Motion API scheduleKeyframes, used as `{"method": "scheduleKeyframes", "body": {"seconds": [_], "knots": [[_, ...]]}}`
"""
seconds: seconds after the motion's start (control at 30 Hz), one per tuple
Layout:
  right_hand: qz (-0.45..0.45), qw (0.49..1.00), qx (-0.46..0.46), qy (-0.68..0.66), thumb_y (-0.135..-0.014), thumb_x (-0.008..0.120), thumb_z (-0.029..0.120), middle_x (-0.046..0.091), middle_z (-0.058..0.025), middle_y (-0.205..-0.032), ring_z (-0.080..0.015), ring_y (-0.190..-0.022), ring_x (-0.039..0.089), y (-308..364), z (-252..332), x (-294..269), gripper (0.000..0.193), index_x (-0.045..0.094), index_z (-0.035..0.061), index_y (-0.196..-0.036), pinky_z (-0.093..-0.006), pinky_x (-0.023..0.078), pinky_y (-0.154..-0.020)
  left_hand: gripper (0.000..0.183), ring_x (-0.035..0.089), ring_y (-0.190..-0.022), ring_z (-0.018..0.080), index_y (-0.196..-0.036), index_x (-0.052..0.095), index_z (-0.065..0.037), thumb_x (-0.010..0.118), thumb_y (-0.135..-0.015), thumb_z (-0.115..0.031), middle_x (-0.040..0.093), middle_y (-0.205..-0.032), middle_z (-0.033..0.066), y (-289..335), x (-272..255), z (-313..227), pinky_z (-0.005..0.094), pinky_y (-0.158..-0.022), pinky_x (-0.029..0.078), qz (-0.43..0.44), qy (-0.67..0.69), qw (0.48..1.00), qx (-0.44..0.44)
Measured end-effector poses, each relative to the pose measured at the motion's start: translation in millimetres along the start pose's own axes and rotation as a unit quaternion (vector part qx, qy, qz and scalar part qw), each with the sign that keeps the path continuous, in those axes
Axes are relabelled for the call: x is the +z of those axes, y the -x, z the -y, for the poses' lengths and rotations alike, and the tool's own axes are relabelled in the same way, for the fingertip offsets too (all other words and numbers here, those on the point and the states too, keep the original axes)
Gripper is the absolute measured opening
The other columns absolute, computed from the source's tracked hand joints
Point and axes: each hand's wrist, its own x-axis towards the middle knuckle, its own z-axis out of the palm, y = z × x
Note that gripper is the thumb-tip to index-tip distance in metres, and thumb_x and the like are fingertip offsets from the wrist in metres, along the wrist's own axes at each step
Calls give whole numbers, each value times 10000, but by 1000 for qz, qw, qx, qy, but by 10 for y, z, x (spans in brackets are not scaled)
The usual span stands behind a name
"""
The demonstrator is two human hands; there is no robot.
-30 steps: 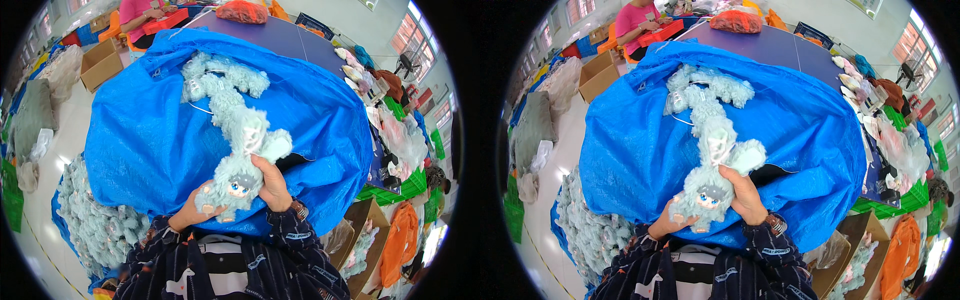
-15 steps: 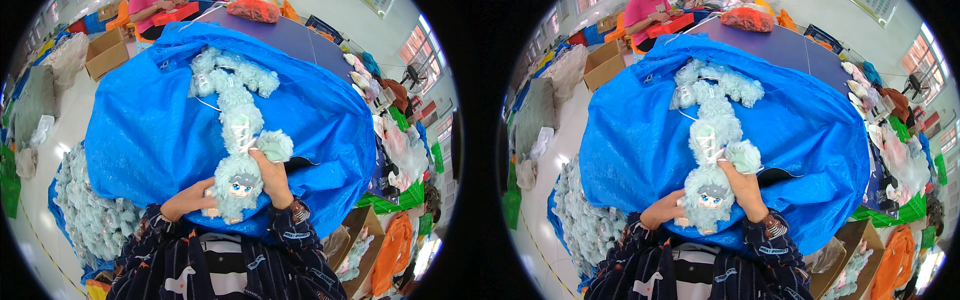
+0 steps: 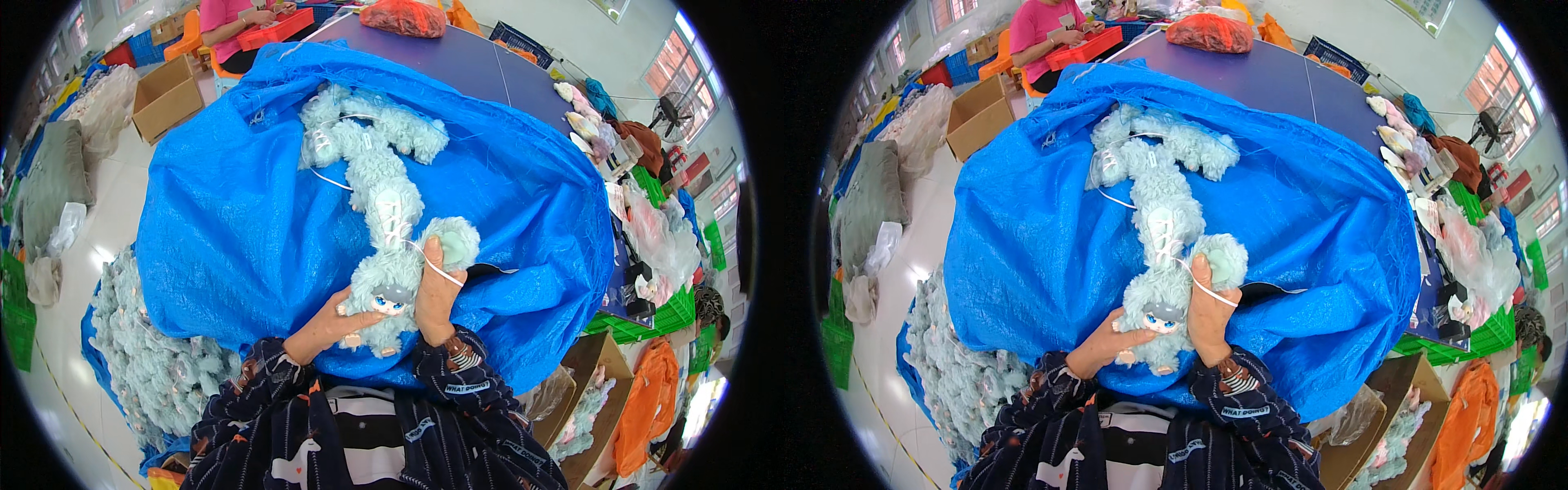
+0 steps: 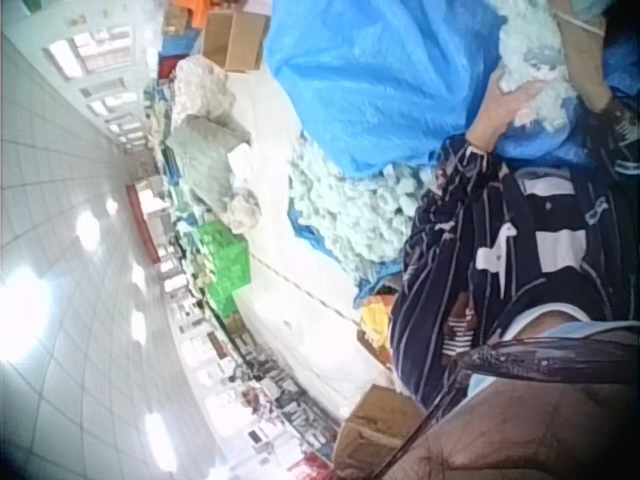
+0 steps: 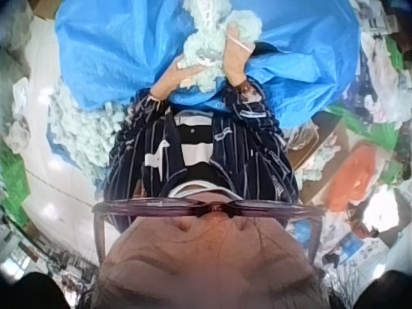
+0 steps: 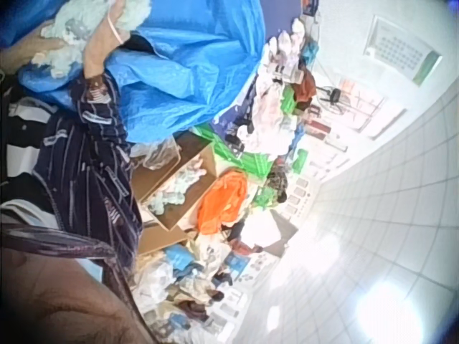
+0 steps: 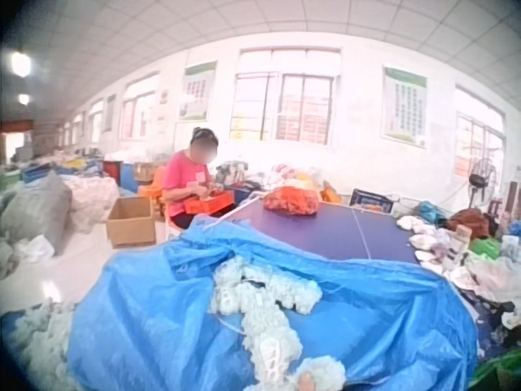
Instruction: The person repeatedly picks up light blue stuffed bunny toys from a blue tarp, adjusts their ears and bodies, and places them into a cardboard box. The person also briefly handles a small yellow card with red dots.
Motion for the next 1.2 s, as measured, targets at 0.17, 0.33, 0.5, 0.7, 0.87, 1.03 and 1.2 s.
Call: {"method": "scheduleKeyframes", "body": {"seconds": [0.17,0.33,0.5,0.7,0.87,1.03,1.2], "knots": [[67,996,41,52,-793,638,187,597,-5,-762,-72,-686,513,-91,22,-86,217,610,-24,-833,-238,419,-596,486,494,-1035,150,-1218,419,-10,623,-791,-121,514,-1148,80,-33,-34,75,284,-886,392,7,3,1000,-1],[252,941,191,116,-792,637,202,603,-14,-797,-64,-729,520,-415,222,-419,236,613,-15,-882,-213,416,-613,483,487,-1042,152,-1227,410,-11,610,-805,-132,509,-1152,82,15,-50,101,286,-890,389,30,30,999,1],[255,930,264,-18,-808,617,204,582,-28,-927,-94,-827,529,-304,155,-344,297,562,-2,-1015,-220,426,-709,494,461,-1041,126,-1240,398,-18,609,-818,-162,493,-1161,71,32,-95,174,272,-888,380,48,-58,997,-16],[244,955,170,-15,-842,569,211,572,-54,-991,-127,-909,515,-177,155,-34,309,535,-14,-1051,-253,410,-763,465,478,-1019,120,-1222,419,-16,601,-824,-171,509,-1137,64,69,-48,146,269,-876,388,51,-26,998,-39],[332,931,97,120,-856,547,211,587,-52,-934,-84,-832,502,-284,453,-76,298,541,-29,-1032,-230,416,-698,471,500,-1048,180,-1241,383,-6,572,-825,-117,495,-1175,99,108,-72,32,321,-898,404,40,25,998,30],[341,920,60,186,-832,565,122,619,-89,-908,-92,-814,558,-59,518,-294,251,569,-30,-1031,-227,456,-691,475,475,-1092,205,-1263,343,-11,540,-844,-119,459,-1213,113,117,-155,-93,335,-902,404,1,140,985,102],[347,870,-182,299,-762,601,26,553,-91,-723,-193,-616,570,192,388,-307,185,590,-4,-944,-266,453,-552,440,499,-1058,194,-1244,367,-11,523,-835,-64,483,-1184,103,39,-116,-31,317,-876,423,-1,188,976,106]]}}
